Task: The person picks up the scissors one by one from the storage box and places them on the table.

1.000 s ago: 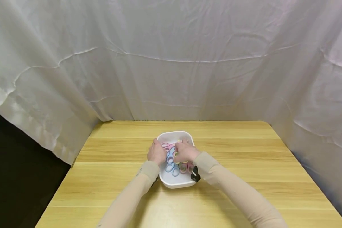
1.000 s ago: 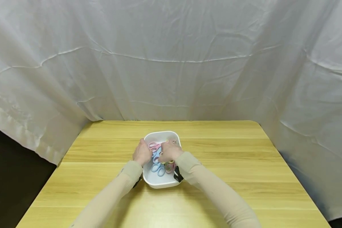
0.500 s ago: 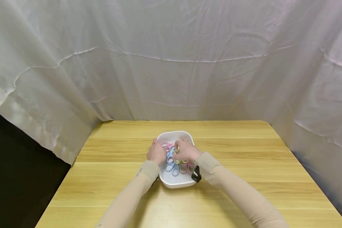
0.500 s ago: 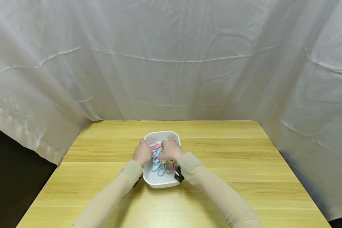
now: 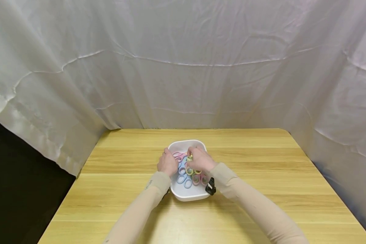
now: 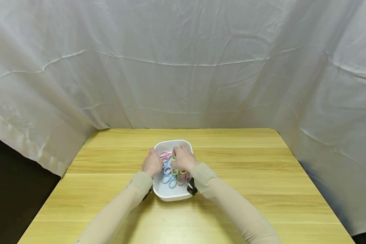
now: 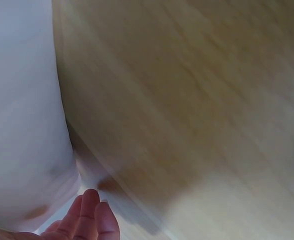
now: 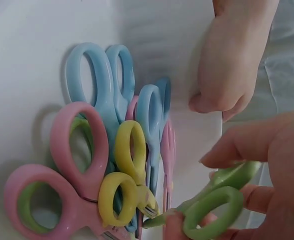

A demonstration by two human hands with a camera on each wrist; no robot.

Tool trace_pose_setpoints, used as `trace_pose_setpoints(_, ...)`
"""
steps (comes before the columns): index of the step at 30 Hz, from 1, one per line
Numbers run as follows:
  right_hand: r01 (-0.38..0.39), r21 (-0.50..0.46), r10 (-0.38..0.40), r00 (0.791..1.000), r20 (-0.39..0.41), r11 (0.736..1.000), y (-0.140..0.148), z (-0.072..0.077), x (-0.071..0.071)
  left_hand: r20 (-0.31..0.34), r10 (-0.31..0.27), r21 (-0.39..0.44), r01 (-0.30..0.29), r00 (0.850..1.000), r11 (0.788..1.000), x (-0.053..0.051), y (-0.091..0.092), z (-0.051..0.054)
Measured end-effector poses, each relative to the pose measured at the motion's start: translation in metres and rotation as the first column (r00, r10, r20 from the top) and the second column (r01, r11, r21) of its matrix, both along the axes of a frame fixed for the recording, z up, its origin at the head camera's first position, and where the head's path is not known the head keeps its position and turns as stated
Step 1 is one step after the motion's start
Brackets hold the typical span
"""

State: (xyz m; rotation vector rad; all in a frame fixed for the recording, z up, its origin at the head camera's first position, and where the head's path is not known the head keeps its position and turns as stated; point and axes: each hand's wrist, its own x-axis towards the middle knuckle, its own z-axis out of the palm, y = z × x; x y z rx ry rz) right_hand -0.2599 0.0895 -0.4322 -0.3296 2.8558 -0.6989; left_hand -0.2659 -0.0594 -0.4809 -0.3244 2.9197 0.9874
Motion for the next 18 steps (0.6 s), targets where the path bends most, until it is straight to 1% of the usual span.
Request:
trace_pose_setpoints(8,-0.011,0.008,0.011,0.993,-0.117,1.0,0.0031,0.0023,-0.0033,-0.012,0.001,-0.005,-0.001,1.0,1.0,-0.0009,-0.0001,-0.0004)
trace_pose_setpoints(11,-0.015,0.01,0.017,0.991,-0.133,1.0,0.0046,0.0027,-0.0043,-0.007,0.005,-0.002,-0.005,1.0,1.0,-0.0009,0.0003,-0.0001)
trace_pose_setpoints(18,-0.015,-0.02,0.011,0.986,-0.165,1.0,0.0064,0.005,-0.0035,-0.002,0.013,0.007,-0.013,1.0,1.0,0.0007,0.0008,-0.0001)
